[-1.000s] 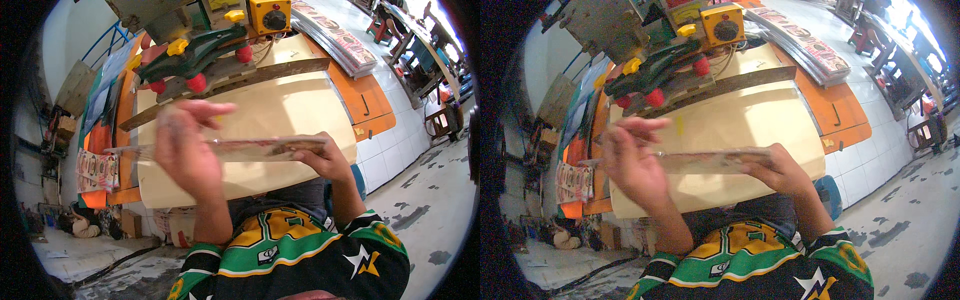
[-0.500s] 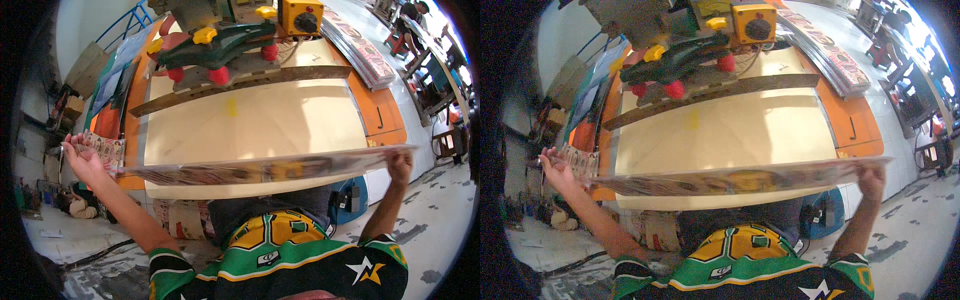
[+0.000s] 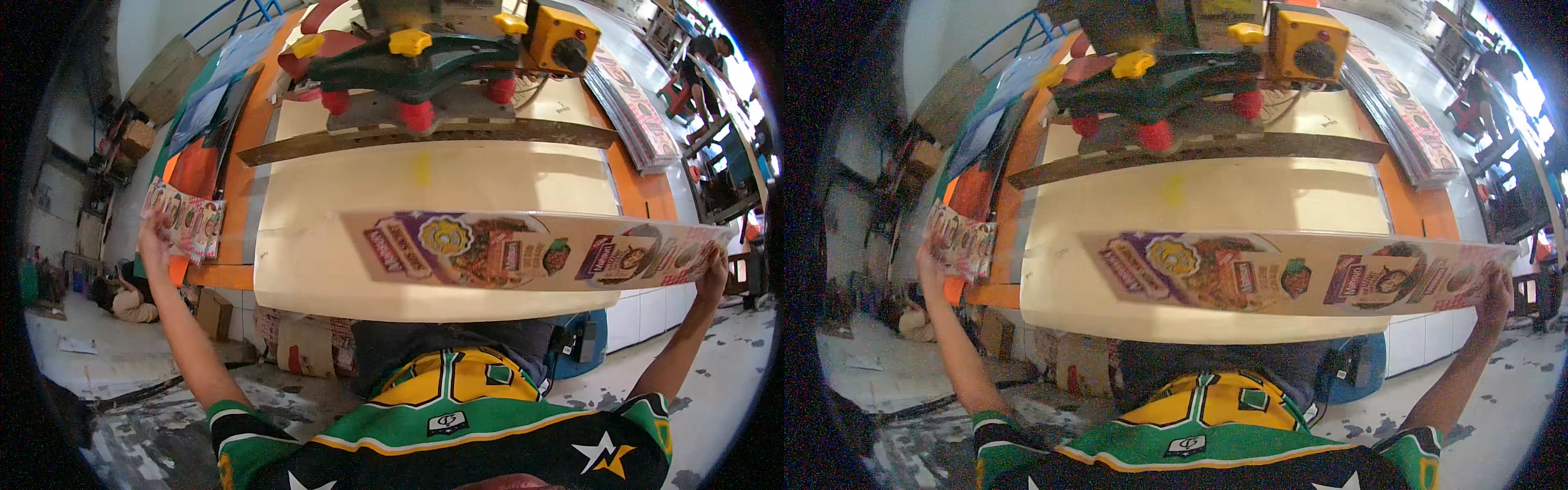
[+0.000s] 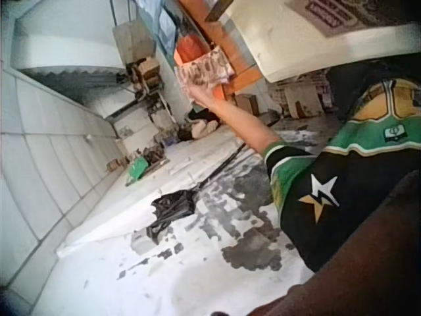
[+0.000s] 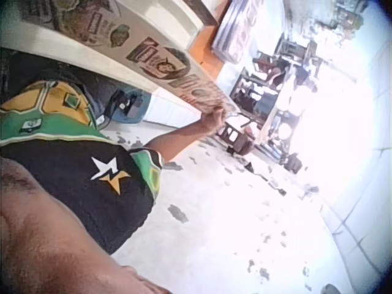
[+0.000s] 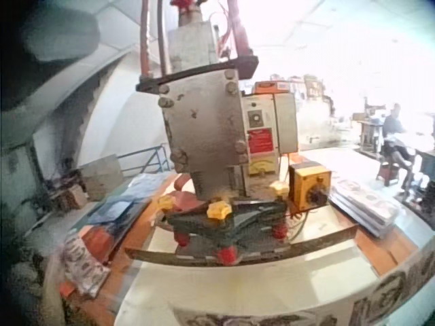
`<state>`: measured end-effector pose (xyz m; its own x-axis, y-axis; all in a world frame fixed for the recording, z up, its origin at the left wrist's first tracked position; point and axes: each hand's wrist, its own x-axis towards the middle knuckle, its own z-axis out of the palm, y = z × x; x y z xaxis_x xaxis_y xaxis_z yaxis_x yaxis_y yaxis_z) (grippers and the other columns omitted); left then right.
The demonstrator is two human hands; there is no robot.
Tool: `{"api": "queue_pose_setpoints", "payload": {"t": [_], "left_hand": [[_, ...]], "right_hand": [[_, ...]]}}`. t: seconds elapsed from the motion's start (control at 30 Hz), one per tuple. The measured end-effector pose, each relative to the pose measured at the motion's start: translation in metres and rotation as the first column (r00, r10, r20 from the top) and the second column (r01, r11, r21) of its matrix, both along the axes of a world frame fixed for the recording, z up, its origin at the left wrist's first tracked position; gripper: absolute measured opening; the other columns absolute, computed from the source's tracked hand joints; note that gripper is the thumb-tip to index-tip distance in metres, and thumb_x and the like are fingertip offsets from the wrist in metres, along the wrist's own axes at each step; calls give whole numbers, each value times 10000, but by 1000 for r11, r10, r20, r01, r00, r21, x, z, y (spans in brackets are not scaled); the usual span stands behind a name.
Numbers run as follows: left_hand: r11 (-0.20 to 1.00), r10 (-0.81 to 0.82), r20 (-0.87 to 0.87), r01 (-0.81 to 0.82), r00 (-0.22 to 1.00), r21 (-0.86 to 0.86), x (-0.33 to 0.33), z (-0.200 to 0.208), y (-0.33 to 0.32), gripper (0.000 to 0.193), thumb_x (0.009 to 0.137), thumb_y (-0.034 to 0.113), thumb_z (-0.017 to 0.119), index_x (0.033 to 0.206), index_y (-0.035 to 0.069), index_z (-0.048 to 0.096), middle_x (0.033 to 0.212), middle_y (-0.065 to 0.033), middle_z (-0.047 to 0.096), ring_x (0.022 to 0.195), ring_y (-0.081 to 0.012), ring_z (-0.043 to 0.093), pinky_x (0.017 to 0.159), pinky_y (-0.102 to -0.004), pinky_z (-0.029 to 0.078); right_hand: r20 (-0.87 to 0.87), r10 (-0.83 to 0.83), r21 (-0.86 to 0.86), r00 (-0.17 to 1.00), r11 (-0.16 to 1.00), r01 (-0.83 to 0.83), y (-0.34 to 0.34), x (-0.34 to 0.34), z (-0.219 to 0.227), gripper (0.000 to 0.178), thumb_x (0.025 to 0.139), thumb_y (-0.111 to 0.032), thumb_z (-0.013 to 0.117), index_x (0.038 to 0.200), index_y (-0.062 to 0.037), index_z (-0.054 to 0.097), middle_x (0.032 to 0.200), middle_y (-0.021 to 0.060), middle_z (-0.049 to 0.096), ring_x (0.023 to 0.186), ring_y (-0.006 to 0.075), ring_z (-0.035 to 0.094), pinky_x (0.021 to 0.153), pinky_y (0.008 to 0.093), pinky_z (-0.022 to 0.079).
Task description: The person aligns, folds, and creases printed plastic packaging sheets by hand, then stacks them onto a pile.
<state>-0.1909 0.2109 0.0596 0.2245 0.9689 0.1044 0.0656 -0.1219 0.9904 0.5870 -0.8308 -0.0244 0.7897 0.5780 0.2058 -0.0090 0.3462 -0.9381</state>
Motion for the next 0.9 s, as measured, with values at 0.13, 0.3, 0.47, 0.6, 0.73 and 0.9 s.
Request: {"api": "queue_pose_setpoints", "payload": {"t": [0.13,0.3,0.47,0.6,0.73,0.9], "left_hand": [[985,-165,-520,171,838,-37,67,18,-97,392,1049,230,566,1349,-11,634,1073,-89,736,919,-118,667,720,-267,514],[815,245,-713,258,657,518,130,18,-173,650,969,225,674,1518,-30,436,1377,-219,623,1229,-270,619,995,-361,501],[804,-426,-446,556,787,212,200,14,-260,569,939,185,715,1443,7,521,1457,-162,572,1357,-271,536,1127,-364,403],[628,-537,-557,741,633,237,237,0,-319,464,953,109,684,1389,12,558,1171,-88,681,1142,-200,633,1007,-325,478],[656,-541,-579,737,610,163,242,-4,-312,164,991,146,648,1017,-8,698,820,-36,623,806,-159,597,778,-294,472],[674,-615,-320,691,720,261,227,6,-300,292,1027,202,633,807,10,633,763,-17,546,738,-107,496,680,-265,389]], "right_hand": [[-26,-177,-30,984,984,176,30,-18,-14,348,1014,-213,662,1294,-10,621,1285,115,674,1180,239,652,1033,426,524],[6,-62,-23,998,998,62,25,-5,-23,331,1028,-189,639,1306,-11,619,1310,111,664,1201,237,640,1041,428,519],[-7,-160,-102,987,982,159,29,-13,-18,381,1021,-221,654,1327,-3,588,1324,115,644,1209,230,616,1053,403,492],[-54,-134,-77,990,989,130,43,-20,-12,386,1021,-227,658,1325,-3,581,1320,113,637,1209,228,605,1039,396,494],[-17,-89,-84,996,993,87,52,-33,2,391,1019,-220,658,1337,-8,576,1313,112,638,1204,232,607,1037,402,501],[-16,14,5,1000,1000,-14,36,-32,-6,427,1030,-209,642,1396,-25,521,1334,111,640,1211,233,628,1045,431,514]]}}
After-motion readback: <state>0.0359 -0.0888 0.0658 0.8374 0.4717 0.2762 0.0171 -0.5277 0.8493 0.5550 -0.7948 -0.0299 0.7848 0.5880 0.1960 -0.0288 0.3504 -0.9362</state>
